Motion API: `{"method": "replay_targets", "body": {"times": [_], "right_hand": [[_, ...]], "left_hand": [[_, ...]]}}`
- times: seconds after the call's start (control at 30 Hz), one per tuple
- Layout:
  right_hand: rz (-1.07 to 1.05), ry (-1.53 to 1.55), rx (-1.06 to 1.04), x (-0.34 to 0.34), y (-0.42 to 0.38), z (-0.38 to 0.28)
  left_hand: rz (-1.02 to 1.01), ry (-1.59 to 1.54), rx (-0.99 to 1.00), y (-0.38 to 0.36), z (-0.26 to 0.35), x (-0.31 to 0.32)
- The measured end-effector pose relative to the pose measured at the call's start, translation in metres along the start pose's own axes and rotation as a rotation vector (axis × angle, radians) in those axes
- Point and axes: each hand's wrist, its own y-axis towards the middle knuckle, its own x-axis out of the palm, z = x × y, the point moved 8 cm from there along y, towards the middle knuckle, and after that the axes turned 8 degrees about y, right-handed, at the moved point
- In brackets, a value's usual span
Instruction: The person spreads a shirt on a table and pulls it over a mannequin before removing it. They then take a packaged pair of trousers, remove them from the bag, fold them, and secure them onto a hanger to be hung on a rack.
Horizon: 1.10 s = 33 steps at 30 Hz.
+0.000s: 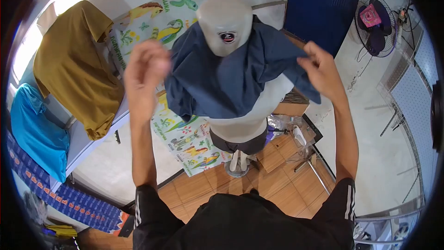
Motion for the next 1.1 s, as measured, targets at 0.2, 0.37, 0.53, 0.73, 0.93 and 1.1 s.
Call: {"method": "replay_targets", "body": {"times": [0.2,0.37,0.53,0.73,0.93,1.1], "right_hand": [[0.118,0.984,0.171,-0.020,0.042,-0.010],[0.079,0.863,0.018,-0.033,0.089,0.006],[-0.120,0.281,0.115,0.004,0.128,0.080],[-0.083,-0.079,-0.104,0.030,0.120,0.052],[0.013,-0.211,-0.245,0.029,0.113,0.039],[0.198,-0.045,-0.225,-0.010,0.071,0.075]], "left_hand": [[-0.195,0.886,0.656,0.045,0.089,0.177],[-0.348,1.030,0.585,0.124,0.039,0.214],[-0.303,0.757,0.308,0.169,-0.009,0.206],[-0.239,0.808,0.089,0.167,-0.011,0.197],[-0.316,0.812,0.132,0.169,-0.004,0.204],[-0.276,0.816,0.094,0.164,0.004,0.203]]}}
